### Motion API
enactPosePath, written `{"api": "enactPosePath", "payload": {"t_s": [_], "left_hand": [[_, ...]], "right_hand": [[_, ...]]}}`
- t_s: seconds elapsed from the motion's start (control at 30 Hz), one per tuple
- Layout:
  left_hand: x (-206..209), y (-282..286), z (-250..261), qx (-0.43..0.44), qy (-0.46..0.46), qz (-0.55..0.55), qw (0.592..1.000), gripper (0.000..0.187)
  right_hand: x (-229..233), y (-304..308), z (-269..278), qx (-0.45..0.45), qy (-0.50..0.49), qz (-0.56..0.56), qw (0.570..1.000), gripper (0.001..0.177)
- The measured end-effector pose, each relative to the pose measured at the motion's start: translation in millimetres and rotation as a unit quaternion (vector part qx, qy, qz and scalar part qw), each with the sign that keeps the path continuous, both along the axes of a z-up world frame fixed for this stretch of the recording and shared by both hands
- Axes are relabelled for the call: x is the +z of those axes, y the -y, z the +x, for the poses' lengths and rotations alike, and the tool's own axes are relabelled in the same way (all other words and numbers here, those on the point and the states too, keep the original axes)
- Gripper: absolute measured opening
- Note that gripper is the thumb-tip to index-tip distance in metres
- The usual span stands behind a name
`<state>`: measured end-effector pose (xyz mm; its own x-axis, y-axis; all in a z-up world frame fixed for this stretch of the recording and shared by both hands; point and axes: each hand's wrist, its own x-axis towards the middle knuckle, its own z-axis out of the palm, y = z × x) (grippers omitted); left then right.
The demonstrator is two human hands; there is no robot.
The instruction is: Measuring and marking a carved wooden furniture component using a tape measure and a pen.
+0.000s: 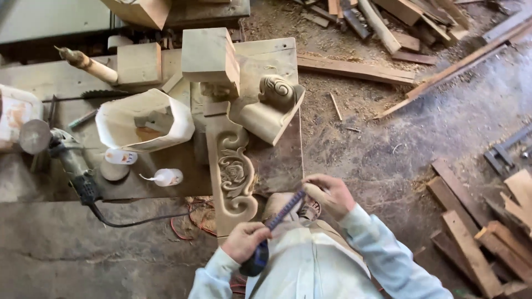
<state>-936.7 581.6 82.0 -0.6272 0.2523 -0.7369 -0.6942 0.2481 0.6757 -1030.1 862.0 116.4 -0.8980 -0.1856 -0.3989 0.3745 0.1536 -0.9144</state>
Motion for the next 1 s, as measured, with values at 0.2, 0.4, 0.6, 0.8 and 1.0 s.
{"api": "enactPosePath", "payload": {"t_s": [0.2,0.4,0.6,0.8,1.0], "left_hand": [[49,-5,-98,-0.032,-0.047,0.004,0.998,0.022],[59,4,-148,0.018,0.085,0.109,0.99,0.026],[48,20,-165,0.013,0.118,0.135,0.984,0.024],[7,32,-158,0.038,0.16,0.208,0.964,0.024],[8,35,-164,0.033,0.185,0.219,0.957,0.023]], "right_hand": [[-45,33,-88,-0.187,0.076,-0.158,0.967,0.031],[-57,46,-123,-0.185,0.074,-0.161,0.967,0.026],[-62,42,-143,-0.161,0.109,-0.146,0.97,0.015],[-57,41,-158,-0.151,0.167,-0.138,0.965,0.017],[-56,39,-163,-0.146,0.206,-0.142,0.957,0.015]]}}
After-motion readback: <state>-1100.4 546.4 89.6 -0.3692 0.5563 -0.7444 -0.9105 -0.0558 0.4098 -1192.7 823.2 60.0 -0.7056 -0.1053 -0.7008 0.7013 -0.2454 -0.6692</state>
